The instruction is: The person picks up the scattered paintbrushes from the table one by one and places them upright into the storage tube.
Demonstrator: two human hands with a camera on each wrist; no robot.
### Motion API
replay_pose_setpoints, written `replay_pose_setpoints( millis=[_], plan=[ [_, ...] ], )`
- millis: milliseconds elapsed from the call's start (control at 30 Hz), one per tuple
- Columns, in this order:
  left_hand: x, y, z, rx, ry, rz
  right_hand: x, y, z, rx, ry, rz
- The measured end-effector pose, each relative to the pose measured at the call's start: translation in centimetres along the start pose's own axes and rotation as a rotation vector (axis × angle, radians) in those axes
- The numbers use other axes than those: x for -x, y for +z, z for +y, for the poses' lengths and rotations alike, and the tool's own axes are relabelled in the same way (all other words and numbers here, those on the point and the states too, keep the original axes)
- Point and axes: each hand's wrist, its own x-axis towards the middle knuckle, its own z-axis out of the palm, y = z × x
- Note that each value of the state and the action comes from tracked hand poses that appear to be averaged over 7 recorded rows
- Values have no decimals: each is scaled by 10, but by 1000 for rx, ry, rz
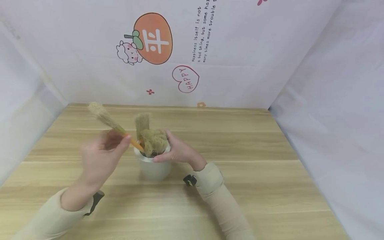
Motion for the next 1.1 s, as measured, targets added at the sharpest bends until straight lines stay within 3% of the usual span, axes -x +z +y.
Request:
replay_pose_setpoints(
  millis=[300, 900, 1100],
  plan=[
    [1, 5, -8, -86, 111, 3, -2, -1, 4, 6, -26, -8],
    [4, 13, -18, -154, 62, -108, -1, 0, 4, -23, -18, 5],
    [7, 17, -20, -199, 105, -108, -1, -1, 5, -34, -35, 0]
  ],
)
